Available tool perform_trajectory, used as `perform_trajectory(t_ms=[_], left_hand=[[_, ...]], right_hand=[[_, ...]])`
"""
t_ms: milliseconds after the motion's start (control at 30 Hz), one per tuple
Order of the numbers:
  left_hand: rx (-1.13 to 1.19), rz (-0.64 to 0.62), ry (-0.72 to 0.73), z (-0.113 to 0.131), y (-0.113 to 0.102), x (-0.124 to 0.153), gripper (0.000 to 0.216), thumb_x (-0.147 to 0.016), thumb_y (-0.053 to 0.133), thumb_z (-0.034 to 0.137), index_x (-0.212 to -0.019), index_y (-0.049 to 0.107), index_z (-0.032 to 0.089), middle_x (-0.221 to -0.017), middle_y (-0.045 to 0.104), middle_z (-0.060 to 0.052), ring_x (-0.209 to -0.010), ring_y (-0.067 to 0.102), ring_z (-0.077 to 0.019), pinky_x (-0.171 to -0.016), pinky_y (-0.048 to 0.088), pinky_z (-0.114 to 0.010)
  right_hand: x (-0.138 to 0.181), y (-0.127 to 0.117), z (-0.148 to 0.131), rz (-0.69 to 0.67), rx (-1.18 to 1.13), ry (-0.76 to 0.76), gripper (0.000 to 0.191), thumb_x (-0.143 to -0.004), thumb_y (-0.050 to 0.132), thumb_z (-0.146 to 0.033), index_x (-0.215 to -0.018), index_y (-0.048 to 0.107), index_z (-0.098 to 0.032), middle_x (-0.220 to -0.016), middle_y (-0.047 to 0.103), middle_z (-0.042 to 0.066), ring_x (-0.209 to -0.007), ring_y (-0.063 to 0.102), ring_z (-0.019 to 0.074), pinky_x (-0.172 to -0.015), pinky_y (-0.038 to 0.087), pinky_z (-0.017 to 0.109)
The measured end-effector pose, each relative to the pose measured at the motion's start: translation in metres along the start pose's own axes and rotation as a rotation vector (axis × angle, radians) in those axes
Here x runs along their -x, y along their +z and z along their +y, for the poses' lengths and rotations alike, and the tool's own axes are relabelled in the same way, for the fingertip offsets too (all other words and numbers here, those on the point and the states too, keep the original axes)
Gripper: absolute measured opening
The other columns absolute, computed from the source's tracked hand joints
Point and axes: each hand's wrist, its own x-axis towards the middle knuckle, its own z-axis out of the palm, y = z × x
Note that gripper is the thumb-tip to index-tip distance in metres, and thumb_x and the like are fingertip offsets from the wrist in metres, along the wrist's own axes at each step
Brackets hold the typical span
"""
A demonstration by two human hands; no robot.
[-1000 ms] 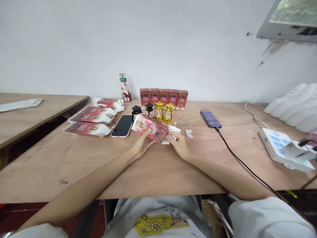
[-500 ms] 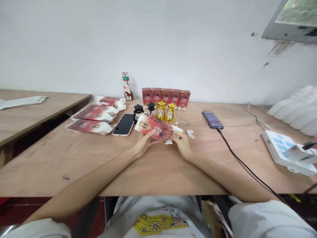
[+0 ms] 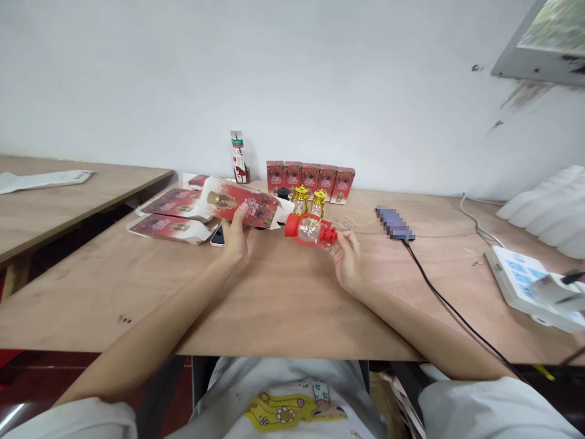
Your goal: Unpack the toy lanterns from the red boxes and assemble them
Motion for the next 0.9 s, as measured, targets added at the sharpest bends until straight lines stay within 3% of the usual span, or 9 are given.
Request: perform_trajectory(t_ms=[100, 200, 433, 533, 600, 700, 800, 900], left_hand=[[-0.124, 0.059, 0.182, 0.000, -0.001, -0.001, 0.051, -0.059, 0.075, 0.044, -0.100, 0.054, 0.022, -0.109, 0.062, -0.006, -0.106, 0.057, -0.0218, -0.089, 0.049, -0.034], [-0.339, 0.032, 0.318, 0.000, -0.004, 0.002, 0.056, -0.056, 0.077, 0.041, -0.102, 0.053, 0.019, -0.106, 0.061, -0.008, -0.104, 0.057, -0.0233, -0.094, 0.045, -0.038], [-0.956, -0.220, 0.744, 0.004, -0.012, 0.015, 0.065, -0.057, 0.079, 0.036, -0.115, 0.052, 0.021, -0.114, 0.056, -0.010, -0.107, 0.048, -0.0284, -0.094, 0.037, -0.045], [-1.076, -0.301, 0.853, 0.010, -0.012, 0.019, 0.065, -0.061, 0.076, 0.039, -0.119, 0.050, 0.024, -0.123, 0.056, -0.010, -0.108, 0.046, -0.0292, -0.094, 0.032, -0.045], [-1.109, -0.304, 0.901, 0.011, -0.012, 0.020, 0.065, -0.063, 0.074, 0.042, -0.120, 0.049, 0.025, -0.129, 0.053, -0.009, -0.111, 0.045, -0.0301, -0.094, 0.031, -0.045], [-1.145, -0.343, 0.989, 0.008, -0.015, 0.021, 0.064, -0.065, 0.071, 0.047, -0.121, 0.049, 0.026, -0.132, 0.051, -0.009, -0.113, 0.044, -0.0311, -0.093, 0.028, -0.044], [-1.175, -0.452, 1.070, -0.001, -0.019, 0.022, 0.060, -0.068, 0.068, 0.047, -0.122, 0.050, 0.028, -0.131, 0.053, -0.010, -0.111, 0.045, -0.0308, -0.092, 0.026, -0.044], [-1.197, -0.540, 1.086, -0.007, -0.022, 0.024, 0.057, -0.071, 0.066, 0.047, -0.123, 0.052, 0.028, -0.129, 0.056, -0.010, -0.108, 0.046, -0.0299, -0.091, 0.025, -0.044]], right_hand=[[-0.010, -0.007, -0.009, 0.091, 0.066, -0.118, 0.027, -0.078, 0.061, -0.045, -0.079, 0.046, -0.024, -0.086, 0.062, -0.005, -0.080, 0.060, 0.0107, -0.074, 0.050, 0.027], [-0.017, -0.010, -0.017, 0.076, 0.175, -0.192, 0.026, -0.079, 0.060, -0.046, -0.081, 0.048, -0.023, -0.088, 0.064, -0.003, -0.084, 0.061, 0.0119, -0.078, 0.049, 0.028], [-0.008, -0.006, -0.021, -0.140, 0.399, -0.304, 0.018, -0.087, 0.054, -0.041, -0.084, 0.049, -0.023, -0.091, 0.063, 0.001, -0.084, 0.060, 0.0128, -0.077, 0.048, 0.029], [-0.002, -0.006, -0.021, -0.192, 0.524, -0.369, 0.013, -0.090, 0.048, -0.037, -0.092, 0.048, -0.023, -0.102, 0.061, 0.004, -0.094, 0.059, 0.0151, -0.083, 0.048, 0.034], [0.000, -0.008, -0.023, -0.190, 0.640, -0.498, 0.012, -0.091, 0.046, -0.032, -0.098, 0.049, -0.023, -0.111, 0.057, 0.007, -0.104, 0.056, 0.0178, -0.089, 0.046, 0.039], [0.005, -0.010, -0.027, -0.186, 0.816, -0.805, 0.018, -0.088, 0.049, -0.025, -0.106, 0.049, -0.024, -0.119, 0.051, 0.009, -0.114, 0.050, 0.0215, -0.095, 0.042, 0.045], [0.012, -0.011, -0.027, -0.244, 0.932, -1.070, 0.027, -0.083, 0.055, -0.021, -0.108, 0.048, -0.028, -0.118, 0.052, 0.008, -0.108, 0.053, 0.0224, -0.088, 0.045, 0.044], [0.021, -0.012, -0.023, -0.361, 1.003, -1.178, 0.031, -0.079, 0.060, -0.026, -0.108, 0.050, -0.032, -0.114, 0.057, 0.004, -0.100, 0.056, 0.0211, -0.085, 0.043, 0.041]])
